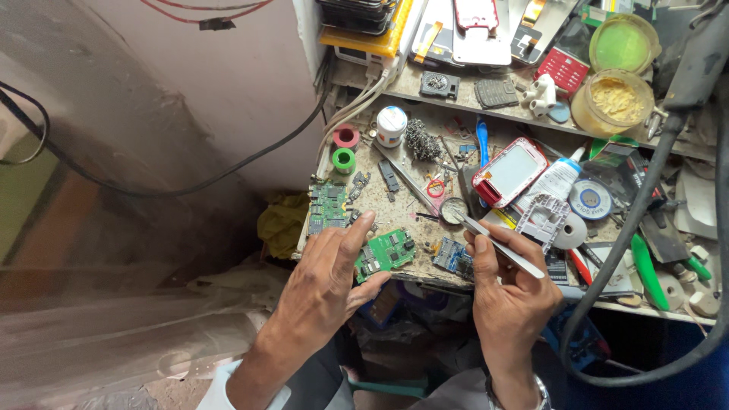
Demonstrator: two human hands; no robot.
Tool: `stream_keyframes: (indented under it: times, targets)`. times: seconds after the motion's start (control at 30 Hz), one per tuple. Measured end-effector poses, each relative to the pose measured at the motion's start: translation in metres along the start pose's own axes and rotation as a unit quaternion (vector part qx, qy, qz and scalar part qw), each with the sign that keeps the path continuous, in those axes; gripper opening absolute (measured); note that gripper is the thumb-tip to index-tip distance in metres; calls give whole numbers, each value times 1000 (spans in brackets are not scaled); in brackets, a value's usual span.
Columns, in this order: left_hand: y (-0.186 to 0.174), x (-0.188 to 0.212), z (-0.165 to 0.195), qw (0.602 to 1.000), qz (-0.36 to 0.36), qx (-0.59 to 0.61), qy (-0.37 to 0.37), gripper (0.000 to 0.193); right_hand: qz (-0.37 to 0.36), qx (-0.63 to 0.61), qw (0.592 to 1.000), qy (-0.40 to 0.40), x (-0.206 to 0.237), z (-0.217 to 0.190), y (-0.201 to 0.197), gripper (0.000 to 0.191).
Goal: The person repairs a mobile phone by soldering components onto a green circuit board using a soldering iron and tweezers. They then insert the board into a red phone casing, add a battery, and close the device.
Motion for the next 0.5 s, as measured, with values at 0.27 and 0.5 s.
stream_keyframes:
  times: [0.27,0.5]
  targets:
    - [1,3,-3,1000,-4,5,-3,100,-11,21,1000,5,-6,2,7,21]
    - [-1,1,-2,1000,-6,-13,-3,99,5,-7,999,37,-5,10,3,19]
Point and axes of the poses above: each hand's wrist, its own x-axis away from the middle knuckle, its own y-axis out of the palm, z = x × y, the point moved 9 cm from there along -x, towards the middle knuckle, and after that the axes turned 8 degrees about -z, right-handed, at the moved point
